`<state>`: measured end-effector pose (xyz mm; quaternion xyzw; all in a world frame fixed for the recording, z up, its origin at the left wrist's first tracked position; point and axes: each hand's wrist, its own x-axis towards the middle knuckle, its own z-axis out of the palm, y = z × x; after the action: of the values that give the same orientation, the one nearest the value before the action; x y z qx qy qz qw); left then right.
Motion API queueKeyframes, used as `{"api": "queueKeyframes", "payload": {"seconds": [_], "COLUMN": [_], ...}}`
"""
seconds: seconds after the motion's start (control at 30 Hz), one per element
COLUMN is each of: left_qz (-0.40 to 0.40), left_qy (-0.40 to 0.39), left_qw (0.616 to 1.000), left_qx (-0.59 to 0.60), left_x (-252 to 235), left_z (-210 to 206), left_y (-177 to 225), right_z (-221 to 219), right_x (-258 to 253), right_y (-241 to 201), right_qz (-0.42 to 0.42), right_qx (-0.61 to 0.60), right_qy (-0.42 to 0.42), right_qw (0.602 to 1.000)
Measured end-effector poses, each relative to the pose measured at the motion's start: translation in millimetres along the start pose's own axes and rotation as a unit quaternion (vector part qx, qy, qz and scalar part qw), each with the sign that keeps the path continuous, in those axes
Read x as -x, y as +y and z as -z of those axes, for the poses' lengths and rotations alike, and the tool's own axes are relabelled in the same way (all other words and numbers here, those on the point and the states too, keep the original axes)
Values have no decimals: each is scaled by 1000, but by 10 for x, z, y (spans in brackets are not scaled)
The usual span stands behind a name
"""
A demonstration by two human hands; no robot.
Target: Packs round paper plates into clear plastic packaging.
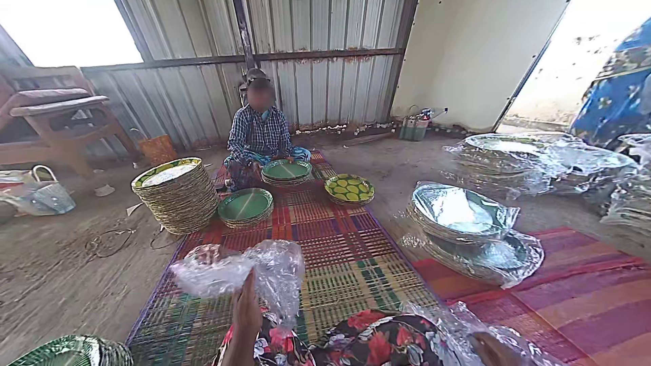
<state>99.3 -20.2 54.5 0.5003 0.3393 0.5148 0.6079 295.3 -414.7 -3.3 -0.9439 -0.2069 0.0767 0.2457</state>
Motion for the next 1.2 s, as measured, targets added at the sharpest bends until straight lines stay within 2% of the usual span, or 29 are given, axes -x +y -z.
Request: {"api": "queueKeyframes", "payload": {"seconds": [0.07, 0.1, 0.13, 0.2, 0.27, 0.3, 0.33, 0.4, 0.47, 0.53, 0.6, 0.7, 0.77, 0.8, 0.83, 0.9, 0.93, 1.03, 1.13, 1.2], "left_qz": [-18, -34, -62, -217, -323, -322, -295, -242, -212, -170, -123, -107, -101, -104, -102, -105, -107, -99, -70, -32], "left_qy": [-121, -188, -261, -394, -461, -492, -524, -559, -536, -505, -490, -496, -513, -514, -522, -537, -531, -503, -461, -439], "left_qw": [988, 968, 935, 841, 764, 735, 710, 679, 680, 692, 701, 728, 742, 748, 737, 686, 675, 680, 680, 675], "left_qx": [-96, -165, -233, -299, -314, -337, -367, -409, -452, -488, -504, -461, -419, -405, -418, -480, -501, -524, -566, -592], "left_x": [33, 65, 106, 152, 272, 366, 451, 515, 464, 370, 329, 474, 638, 700, 719, 693, 680, 597, 480, 355], "left_z": [-160, -254, -367, -589, -704, -714, -707, -640, -543, -501, -530, -597, -630, -641, -655, -696, -716, -705, -647, -598], "left_y": [-2, 9, 29, -137, -430, -529, -596, -730, -816, -777, -702, -702, -719, -736, -739, -700, -680, -691, -773, -777], "right_z": [-25, -73, -115, -204, -376, -481, -589, -768, -860, -910, -860, -870, -978, -1024, -1038, -1005, -965, -808, -704, -673], "right_x": [-236, -353, -434, -491, -500, -490, -470, -426, -416, -376, -273, -130, -131, -164, -185, -209, -206, -163, -139, -156], "right_y": [-284, -436, -608, -971, -1220, -1291, -1331, -1317, -1170, -1058, -1044, -1101, -1138, -1157, -1187, -1195, -1192, -1224, -1193, -1143], "right_qz": [48, 64, 83, 131, 178, 188, 176, 130, 102, 71, 72, 122, 147, 143, 128, 103, 91, 60, 74, 71], "right_qx": [-166, -254, -336, -473, -536, -535, -521, -463, -426, -435, -484, -544, -541, -542, -542, -544, -557, -631, -690, -708], "right_qy": [1, -25, -61, -144, -220, -235, -225, -179, -178, -192, -242, -319, -313, -293, -252, -175, -140, -73, -61, -38], "right_qw": [985, 965, 936, 859, 795, 790, 804, 858, 881, 877, 838, 766, 767, 775, 791, 814, 813, 770, 718, 702]}}
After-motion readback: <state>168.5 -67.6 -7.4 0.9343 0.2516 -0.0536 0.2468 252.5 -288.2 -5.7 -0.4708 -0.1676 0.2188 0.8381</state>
